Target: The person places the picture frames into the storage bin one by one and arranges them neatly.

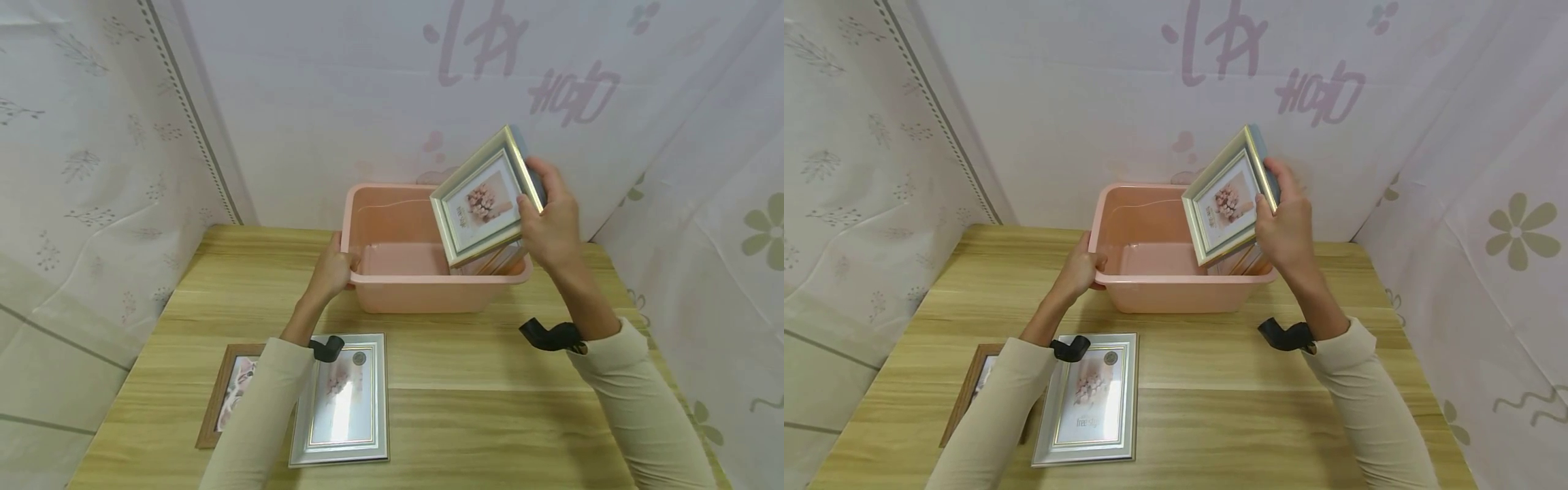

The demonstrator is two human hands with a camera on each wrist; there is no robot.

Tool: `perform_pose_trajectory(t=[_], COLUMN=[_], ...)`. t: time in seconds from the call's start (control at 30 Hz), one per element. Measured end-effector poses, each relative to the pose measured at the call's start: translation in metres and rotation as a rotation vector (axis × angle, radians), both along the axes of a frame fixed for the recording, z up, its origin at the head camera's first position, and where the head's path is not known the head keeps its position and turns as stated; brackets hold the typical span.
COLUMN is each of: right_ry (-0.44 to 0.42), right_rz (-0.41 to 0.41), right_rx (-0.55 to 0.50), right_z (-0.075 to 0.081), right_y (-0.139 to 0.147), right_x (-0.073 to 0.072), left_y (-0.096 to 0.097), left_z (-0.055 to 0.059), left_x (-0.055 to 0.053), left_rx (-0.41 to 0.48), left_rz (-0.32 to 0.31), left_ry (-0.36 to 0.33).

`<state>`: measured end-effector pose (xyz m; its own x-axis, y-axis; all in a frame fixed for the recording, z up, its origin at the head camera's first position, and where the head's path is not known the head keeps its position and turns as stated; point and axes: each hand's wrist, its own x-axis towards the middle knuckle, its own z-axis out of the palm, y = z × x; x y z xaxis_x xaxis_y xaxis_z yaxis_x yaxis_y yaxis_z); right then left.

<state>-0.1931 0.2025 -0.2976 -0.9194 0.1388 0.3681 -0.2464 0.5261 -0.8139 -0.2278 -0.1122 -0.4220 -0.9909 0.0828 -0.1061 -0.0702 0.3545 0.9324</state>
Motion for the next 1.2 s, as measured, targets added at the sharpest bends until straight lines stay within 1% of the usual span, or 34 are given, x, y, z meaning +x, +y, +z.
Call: perform_pose_trajectory(t=[0.1, 0.23, 0.37, 0.5, 0.57, 0.67, 0.8, 0.9, 1.03, 1.2], right_ry=[-0.009, -0.007, 0.039, 0.105, 0.117, 0.111, 0.098, 0.121, 0.163, 0.162], right_rz=[0.004, 0.010, 0.019, 0.021, 0.027, 0.046, 0.063, 0.056, 0.042, 0.043], right_rx=[0.005, 0.047, 0.109, 0.144, 0.163, 0.182, 0.205, 0.229, 0.248, 0.276], right_z=[-0.005, -0.013, -0.024, -0.034, -0.040, -0.049, -0.061, -0.070, -0.079, -0.092], right_y=[-0.002, -0.006, -0.008, -0.011, -0.013, -0.019, -0.026, -0.030, -0.035, -0.042], right_x=[-0.004, -0.009, -0.014, -0.018, -0.020, -0.023, -0.025, -0.025, -0.026, -0.025], left_y=[0.000, -0.001, 0.000, 0.001, 0.000, -0.001, -0.003, -0.002, 0.001, 0.001], left_z=[0.001, 0.002, 0.002, 0.002, 0.002, 0.000, -0.002, -0.003, -0.003, -0.004], left_x=[-0.001, -0.002, -0.002, -0.004, -0.004, -0.003, -0.002, -0.001, -0.002, -0.002], left_rx=[0.004, -0.003, -0.012, -0.006, -0.003, -0.003, -0.008, -0.009, -0.010, -0.002], left_rz=[-0.003, 0.000, 0.006, 0.004, 0.005, 0.017, 0.020, 0.013, 0.016, 0.017], left_ry=[-0.002, -0.004, -0.007, -0.007, -0.011, -0.015, -0.007, 0.002, 0.013, 0.012])
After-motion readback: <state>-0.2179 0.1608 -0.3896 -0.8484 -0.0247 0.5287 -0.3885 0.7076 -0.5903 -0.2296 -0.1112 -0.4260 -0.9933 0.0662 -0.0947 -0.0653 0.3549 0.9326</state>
